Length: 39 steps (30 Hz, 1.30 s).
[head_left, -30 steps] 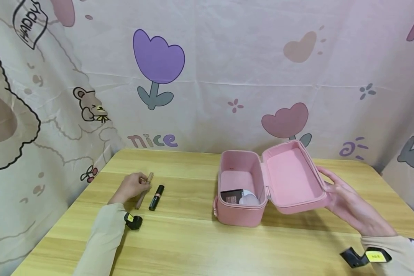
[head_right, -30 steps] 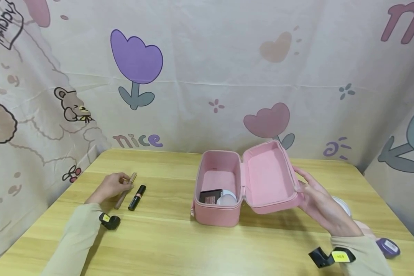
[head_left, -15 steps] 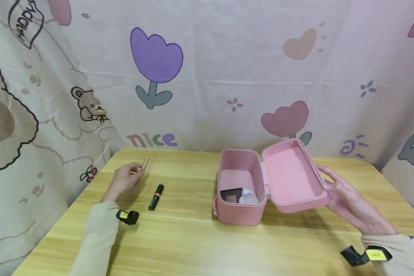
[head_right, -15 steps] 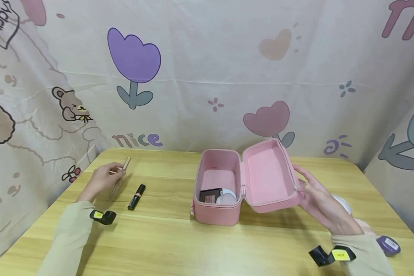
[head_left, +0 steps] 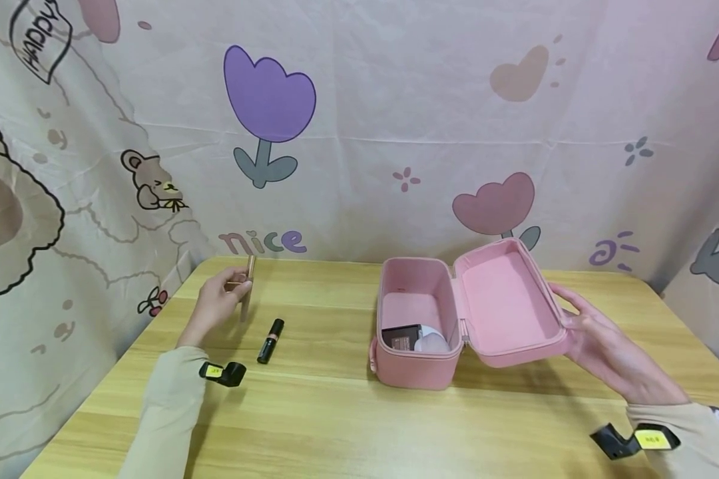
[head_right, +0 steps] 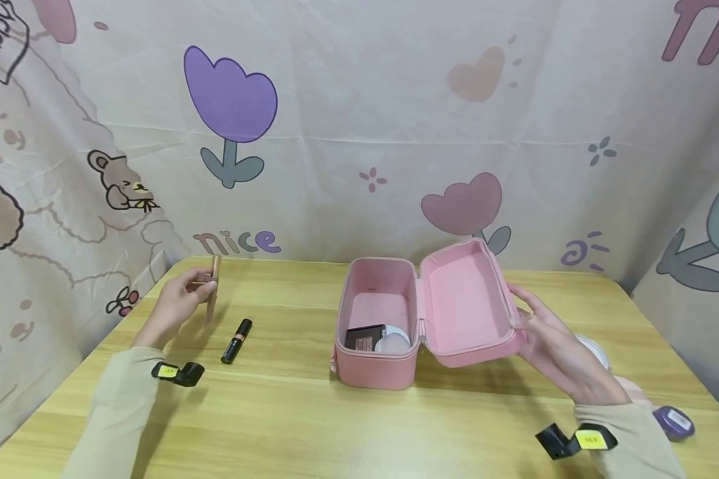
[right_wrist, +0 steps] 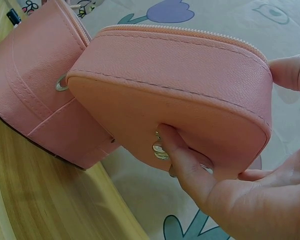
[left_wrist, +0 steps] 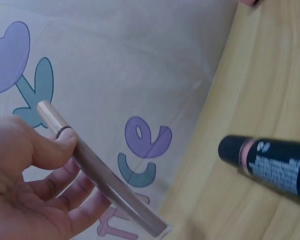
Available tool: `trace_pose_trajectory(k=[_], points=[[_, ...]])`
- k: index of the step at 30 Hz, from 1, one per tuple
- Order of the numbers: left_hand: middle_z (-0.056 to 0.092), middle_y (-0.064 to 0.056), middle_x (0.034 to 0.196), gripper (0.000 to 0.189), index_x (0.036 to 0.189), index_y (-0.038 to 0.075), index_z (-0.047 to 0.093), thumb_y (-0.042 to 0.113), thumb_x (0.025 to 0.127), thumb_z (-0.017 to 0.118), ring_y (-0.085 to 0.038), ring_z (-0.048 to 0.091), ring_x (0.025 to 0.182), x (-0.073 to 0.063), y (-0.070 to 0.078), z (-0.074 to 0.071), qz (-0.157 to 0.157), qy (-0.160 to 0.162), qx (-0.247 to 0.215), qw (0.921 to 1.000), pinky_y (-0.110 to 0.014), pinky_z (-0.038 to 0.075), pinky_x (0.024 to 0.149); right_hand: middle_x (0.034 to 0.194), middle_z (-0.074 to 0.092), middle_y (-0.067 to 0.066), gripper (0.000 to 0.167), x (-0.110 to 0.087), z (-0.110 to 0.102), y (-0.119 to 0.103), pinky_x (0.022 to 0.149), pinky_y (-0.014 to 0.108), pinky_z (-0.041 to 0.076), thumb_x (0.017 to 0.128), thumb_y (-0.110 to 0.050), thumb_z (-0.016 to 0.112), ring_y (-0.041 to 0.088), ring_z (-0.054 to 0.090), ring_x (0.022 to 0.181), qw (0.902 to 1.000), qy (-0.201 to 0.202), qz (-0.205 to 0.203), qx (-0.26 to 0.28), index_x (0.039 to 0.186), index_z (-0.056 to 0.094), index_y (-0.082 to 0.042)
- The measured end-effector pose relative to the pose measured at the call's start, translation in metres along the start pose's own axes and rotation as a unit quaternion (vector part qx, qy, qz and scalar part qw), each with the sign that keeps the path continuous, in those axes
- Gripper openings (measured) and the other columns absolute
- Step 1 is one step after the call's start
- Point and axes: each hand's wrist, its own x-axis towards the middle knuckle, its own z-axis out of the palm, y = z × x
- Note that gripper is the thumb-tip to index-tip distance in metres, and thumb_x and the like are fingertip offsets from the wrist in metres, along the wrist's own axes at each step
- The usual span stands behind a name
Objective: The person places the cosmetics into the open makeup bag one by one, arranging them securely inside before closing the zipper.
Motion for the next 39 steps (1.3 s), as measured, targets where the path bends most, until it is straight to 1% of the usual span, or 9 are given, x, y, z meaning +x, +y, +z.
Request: trace_pose_trajectory(k=[2,4,9,13,16,21,24,33,39], points=[[0.057,-0.028,0.111,0.034,0.129,-0.012,0.049,0.004,0.100,0.049,-0.039,0.057,0.104,0.000,0.003,0.001,-0.003,0.001,-0.018,0.9998,-0.030,0.052,0.080,0.142,0.045,0.005,0.058,0.000,0.000,0.000,0.100,0.037,0.043,0.098,0.006,0.019,0.024,0.050,0.123,1.0000,0.004,0.000,-0.003,0.147,0.037,-0.019],[0.056,-0.027,0.113,0.034,0.130,-0.012,0.048,0.004,0.100,0.049,-0.037,0.056,0.104,0.000,0.006,0.002,-0.007,0.001,-0.034,0.9994,-0.028,0.052,0.082,0.142,0.045,0.005,0.058,0.000,-0.001,-0.001,0.100,0.037,0.044,0.098,0.006,0.019,0.024,0.051,0.123,1.0000,0.008,0.002,-0.002,0.147,0.037,-0.020],[0.055,-0.027,0.116,0.033,0.129,-0.011,0.049,0.005,0.100,0.050,-0.036,0.054,0.107,0.001,0.012,0.005,-0.009,0.001,-0.050,0.9987,-0.040,0.047,0.091,0.141,0.046,0.004,0.058,0.000,-0.002,-0.001,0.099,0.037,0.044,0.098,0.006,0.019,0.024,0.051,0.122,0.9999,0.013,0.005,-0.003,0.146,0.039,-0.020],[0.055,-0.027,0.115,0.031,0.126,-0.011,0.050,0.003,0.099,0.051,-0.037,0.052,0.108,0.002,0.018,0.008,-0.007,0.000,-0.062,0.9980,-0.047,0.043,0.094,0.142,0.046,0.005,0.058,-0.001,-0.001,-0.001,0.099,0.037,0.044,0.098,0.006,0.019,0.024,0.051,0.123,0.9999,0.009,0.000,-0.007,0.147,0.038,-0.019],[0.055,-0.027,0.114,0.029,0.125,-0.010,0.051,0.002,0.098,0.051,-0.038,0.052,0.109,0.002,0.024,0.011,-0.004,-0.004,-0.065,0.9979,-0.049,0.042,0.095,0.143,0.045,0.005,0.058,-0.001,-0.001,-0.001,0.100,0.038,0.043,0.098,0.006,0.019,0.024,0.050,0.124,0.9999,0.007,-0.002,-0.007,0.147,0.037,-0.019],[0.056,-0.026,0.113,0.027,0.123,-0.010,0.053,0.000,0.098,0.051,-0.036,0.053,0.108,-0.002,0.032,0.015,0.001,0.001,-0.070,0.9976,-0.046,0.043,0.094,0.142,0.045,0.004,0.057,0.000,0.000,0.000,0.100,0.038,0.043,0.099,0.006,0.020,0.023,0.050,0.124,0.9998,0.016,0.003,-0.008,0.146,0.037,-0.019],[0.056,-0.026,0.115,0.027,0.123,-0.010,0.052,-0.001,0.098,0.050,-0.033,0.053,0.107,-0.003,0.036,0.017,0.005,0.004,-0.075,0.9972,-0.043,0.043,0.094,0.142,0.046,0.005,0.057,0.000,0.000,0.000,0.100,0.038,0.043,0.099,0.006,0.019,0.023,0.050,0.125,0.9999,0.012,-0.001,-0.007,0.147,0.037,-0.019],[0.056,-0.026,0.116,0.027,0.123,-0.011,0.051,0.000,0.098,0.050,-0.030,0.053,0.105,-0.006,0.041,0.019,0.006,0.001,-0.102,0.9947,-0.042,0.040,0.097,0.143,0.045,0.004,0.057,0.000,0.000,0.000,0.100,0.037,0.043,0.099,0.005,0.019,0.023,0.050,0.125,0.9999,0.013,0.003,-0.006,0.147,0.038,-0.019],[0.055,-0.023,0.117,0.028,0.124,-0.010,0.051,0.002,0.099,0.050,-0.025,0.054,0.104,-0.007,0.046,0.021,0.000,-0.005,-0.108,0.9941,-0.031,0.045,0.093,0.142,0.046,0.003,0.056,0.000,0.002,-0.001,0.099,0.036,0.044,0.099,0.005,0.020,0.022,0.051,0.123,0.9997,0.022,0.006,-0.013,0.146,0.038,-0.020]])
